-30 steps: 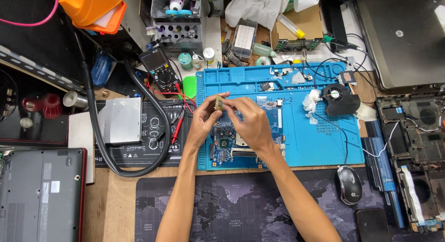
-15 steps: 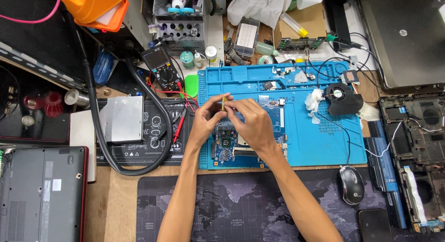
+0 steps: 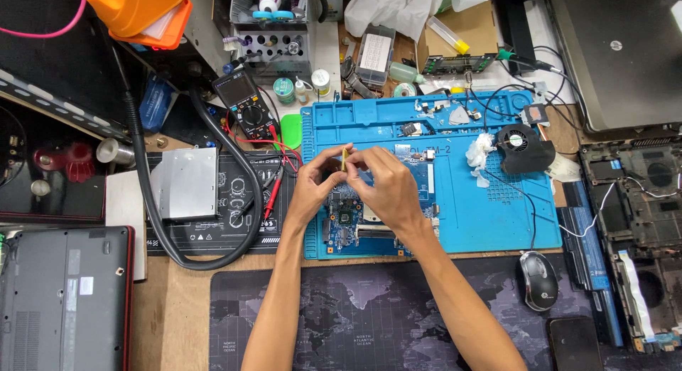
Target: Cleaning a laptop motherboard and inspecting a CPU chip using a precision tool
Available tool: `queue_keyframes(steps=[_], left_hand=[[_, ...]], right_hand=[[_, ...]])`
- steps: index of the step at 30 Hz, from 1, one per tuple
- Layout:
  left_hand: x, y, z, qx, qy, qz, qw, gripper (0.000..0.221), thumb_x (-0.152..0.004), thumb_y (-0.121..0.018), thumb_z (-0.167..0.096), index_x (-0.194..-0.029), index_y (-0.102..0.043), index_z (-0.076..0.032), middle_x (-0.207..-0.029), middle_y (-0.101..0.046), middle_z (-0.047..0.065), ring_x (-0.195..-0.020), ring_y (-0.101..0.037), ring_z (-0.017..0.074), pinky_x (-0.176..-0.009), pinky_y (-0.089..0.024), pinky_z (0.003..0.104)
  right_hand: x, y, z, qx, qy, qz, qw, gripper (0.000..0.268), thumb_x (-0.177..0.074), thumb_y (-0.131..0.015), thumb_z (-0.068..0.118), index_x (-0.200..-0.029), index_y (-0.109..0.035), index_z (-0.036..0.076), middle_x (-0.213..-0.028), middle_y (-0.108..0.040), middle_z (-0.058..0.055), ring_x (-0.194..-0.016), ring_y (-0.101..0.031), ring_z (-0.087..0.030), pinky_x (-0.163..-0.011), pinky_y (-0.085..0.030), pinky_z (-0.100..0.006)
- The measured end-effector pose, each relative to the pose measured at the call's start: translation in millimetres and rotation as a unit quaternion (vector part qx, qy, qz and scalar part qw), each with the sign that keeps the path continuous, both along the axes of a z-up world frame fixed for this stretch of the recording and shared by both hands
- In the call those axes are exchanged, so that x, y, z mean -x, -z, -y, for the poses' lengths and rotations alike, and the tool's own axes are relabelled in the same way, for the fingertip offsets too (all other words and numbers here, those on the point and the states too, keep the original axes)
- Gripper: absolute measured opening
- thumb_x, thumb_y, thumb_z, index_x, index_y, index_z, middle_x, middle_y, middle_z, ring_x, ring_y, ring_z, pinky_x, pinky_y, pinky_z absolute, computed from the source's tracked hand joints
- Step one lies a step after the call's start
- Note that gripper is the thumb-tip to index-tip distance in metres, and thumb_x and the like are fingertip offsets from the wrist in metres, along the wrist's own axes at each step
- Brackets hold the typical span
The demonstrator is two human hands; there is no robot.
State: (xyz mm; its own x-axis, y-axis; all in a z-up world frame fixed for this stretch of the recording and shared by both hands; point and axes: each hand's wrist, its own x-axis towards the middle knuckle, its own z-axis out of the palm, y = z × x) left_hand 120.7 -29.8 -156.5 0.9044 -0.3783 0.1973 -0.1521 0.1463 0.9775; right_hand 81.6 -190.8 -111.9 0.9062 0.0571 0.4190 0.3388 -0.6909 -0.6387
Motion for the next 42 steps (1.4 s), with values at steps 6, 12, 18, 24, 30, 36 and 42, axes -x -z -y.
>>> queue_keyframes(steps=[6, 12, 18, 24, 30, 36, 42], left_hand=[[-1.2, 8.5, 0.0, 0.013, 0.008, -0.016, 1.0, 0.046, -0.093, -0.075, -0.019, -0.138, -0.066, -0.014, -0.124, -0.072, 0.011, -0.098, -0.068, 0.0164, -0.09, -0.053, 0.035], [3.3, -5.3, -0.2, 0.032, 0.014, -0.018, 0.999, 0.045, -0.095, -0.072, -0.02, -0.139, -0.064, -0.012, -0.128, -0.071, 0.011, -0.098, -0.069, 0.0161, -0.095, -0.052, 0.036], [1.3, 1.1, -1.8, 0.05, 0.018, -0.026, 0.998, 0.043, -0.098, -0.069, -0.022, -0.139, -0.063, -0.009, -0.129, -0.071, 0.013, -0.097, -0.069, 0.0173, -0.097, -0.051, 0.037], [-0.7, 8.8, -4.3, 0.084, 0.023, -0.056, 0.995, 0.045, -0.098, -0.068, -0.026, -0.139, -0.062, -0.008, -0.131, -0.07, 0.018, -0.095, -0.07, 0.0195, -0.093, -0.05, 0.035], [-5.1, 24.3, -5.3, 0.184, 0.051, -0.085, 0.978, 0.052, -0.097, -0.069, -0.031, -0.14, -0.058, -0.005, -0.135, -0.066, 0.024, -0.096, -0.071, 0.0235, -0.088, -0.052, 0.033], [-7.0, 30.6, -9.8, 0.24, 0.068, -0.099, 0.963, 0.053, -0.093, -0.072, -0.019, -0.141, -0.053, -0.004, -0.139, -0.061, 0.029, -0.1, -0.071, 0.0295, -0.088, -0.053, 0.036], [-5.9, 36.7, -9.4, 0.279, 0.074, -0.102, 0.952, 0.053, -0.093, -0.071, -0.007, -0.14, -0.049, -0.011, -0.142, -0.057, 0.032, -0.105, -0.071, 0.0349, -0.09, -0.053, 0.041]], right_hand=[[-2.2, -5.6, 8.6, -0.021, -0.008, 0.0, 1.0, 0.005, -0.096, -0.07, 0.007, -0.099, -0.074, 0.004, -0.086, -0.074, -0.013, -0.079, -0.073, -0.022, -0.069, -0.06, -0.03], [-7.8, -4.8, 32.9, -0.066, 0.017, -0.064, 0.996, 0.012, -0.101, -0.062, 0.001, -0.107, -0.072, -0.001, -0.094, -0.071, -0.019, -0.087, -0.072, -0.029, -0.077, -0.061, -0.035], [-8.0, -19.6, 66.6, -0.029, 0.077, -0.071, 0.994, 0.009, -0.102, -0.065, 0.0, -0.105, -0.072, -0.003, -0.093, -0.071, -0.019, -0.086, -0.073, -0.029, -0.074, -0.06, -0.034], [-6.4, -8.5, 79.1, -0.037, 0.118, -0.088, 0.988, 0.014, -0.105, -0.07, 0.013, -0.096, -0.07, 0.002, -0.081, -0.067, -0.014, -0.071, -0.066, -0.02, -0.064, -0.055, -0.028], [1.5, -47.6, 66.2, -0.034, 0.102, -0.057, 0.993, 0.038, -0.101, -0.049, -0.016, -0.133, -0.066, -0.005, -0.1, -0.066, -0.029, -0.08, -0.07, -0.032, -0.072, -0.058, -0.042], [-2.9, -18.6, 59.9, -0.058, 0.079, -0.09, 0.991, 0.007, -0.103, -0.07, 0.011, -0.101, -0.074, 0.005, -0.078, -0.071, -0.013, -0.069, -0.07, -0.02, -0.065, -0.056, -0.03], [-0.8, -26.7, 28.3, -0.049, -0.004, -0.083, 0.995, 0.014, -0.099, -0.067, 0.003, -0.108, -0.075, 0.008, -0.086, -0.074, -0.012, -0.077, -0.072, -0.02, -0.072, -0.059, -0.029]])
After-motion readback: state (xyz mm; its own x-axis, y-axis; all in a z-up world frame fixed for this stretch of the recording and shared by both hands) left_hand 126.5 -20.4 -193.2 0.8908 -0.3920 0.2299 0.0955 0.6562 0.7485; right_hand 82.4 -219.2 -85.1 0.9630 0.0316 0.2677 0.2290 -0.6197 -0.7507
